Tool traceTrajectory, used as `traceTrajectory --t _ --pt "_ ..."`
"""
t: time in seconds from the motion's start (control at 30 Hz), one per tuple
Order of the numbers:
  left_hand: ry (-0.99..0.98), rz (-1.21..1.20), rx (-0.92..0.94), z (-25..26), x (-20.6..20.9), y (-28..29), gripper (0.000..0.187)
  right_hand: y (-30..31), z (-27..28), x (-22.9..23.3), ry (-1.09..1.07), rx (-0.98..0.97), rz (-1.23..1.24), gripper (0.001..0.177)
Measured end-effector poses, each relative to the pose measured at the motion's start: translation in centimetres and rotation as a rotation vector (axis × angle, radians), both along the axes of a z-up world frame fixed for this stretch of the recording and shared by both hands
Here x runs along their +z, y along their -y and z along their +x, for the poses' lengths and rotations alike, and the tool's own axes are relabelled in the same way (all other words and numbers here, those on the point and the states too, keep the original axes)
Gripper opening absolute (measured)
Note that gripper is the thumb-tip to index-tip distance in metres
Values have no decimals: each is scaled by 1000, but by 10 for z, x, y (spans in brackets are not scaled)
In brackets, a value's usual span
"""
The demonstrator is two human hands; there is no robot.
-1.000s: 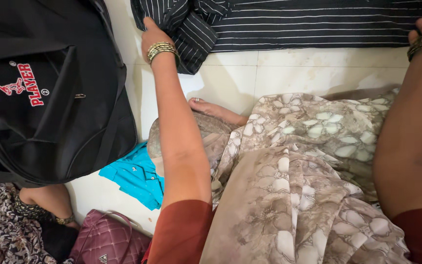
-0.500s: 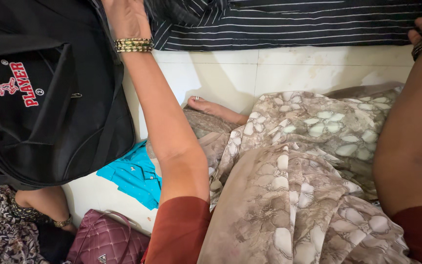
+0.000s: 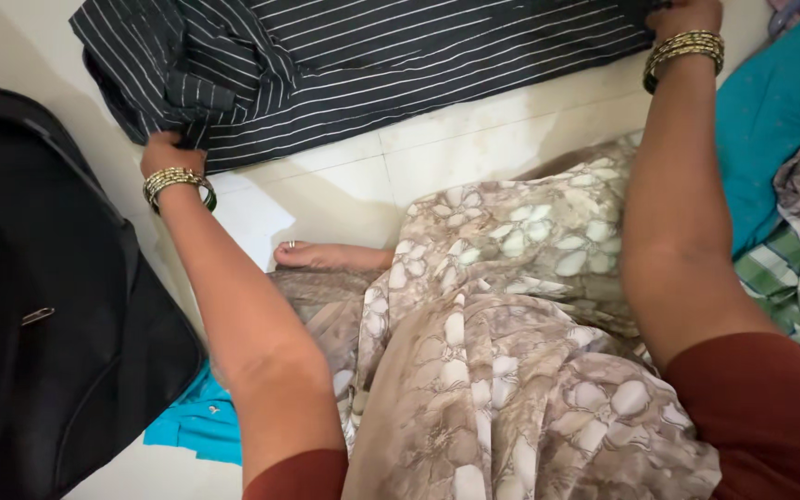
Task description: The person folds a black and white striped shirt on the floor, smoothing the fabric with their hands and folding in the sleeves.
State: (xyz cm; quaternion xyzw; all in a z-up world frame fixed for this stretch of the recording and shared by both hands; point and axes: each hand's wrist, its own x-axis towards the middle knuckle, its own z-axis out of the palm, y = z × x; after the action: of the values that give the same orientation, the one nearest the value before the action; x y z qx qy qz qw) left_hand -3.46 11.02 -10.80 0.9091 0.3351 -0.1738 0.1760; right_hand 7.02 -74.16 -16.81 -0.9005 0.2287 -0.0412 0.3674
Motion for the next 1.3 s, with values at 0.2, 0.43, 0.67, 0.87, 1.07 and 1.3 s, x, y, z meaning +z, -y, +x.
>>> traceTrajectory --t 0.2,0.43,0.67,0.87,1.07,1.3 --pt "-7 161 33 -9 18 25 68 2 -12 2 -241 26 -133 65" --pt "-148 63 61 -13 16 13 59 -15 -14 -2 -456 -55 -160 45" --pt "-628 29 -178 -20 -10 -13 60 -6 -21 14 -762 295 -589 52" --pt "-692 39 -23 -14 16 -9 46 4 -21 19 -831 349 -780 41" --pt "78 -13 157 7 -11 -4 63 -18 -17 27 -103 321 -519 40" --pt "418 28 116 28 -2 63 82 -65 -7 24 -285 140 123 35"
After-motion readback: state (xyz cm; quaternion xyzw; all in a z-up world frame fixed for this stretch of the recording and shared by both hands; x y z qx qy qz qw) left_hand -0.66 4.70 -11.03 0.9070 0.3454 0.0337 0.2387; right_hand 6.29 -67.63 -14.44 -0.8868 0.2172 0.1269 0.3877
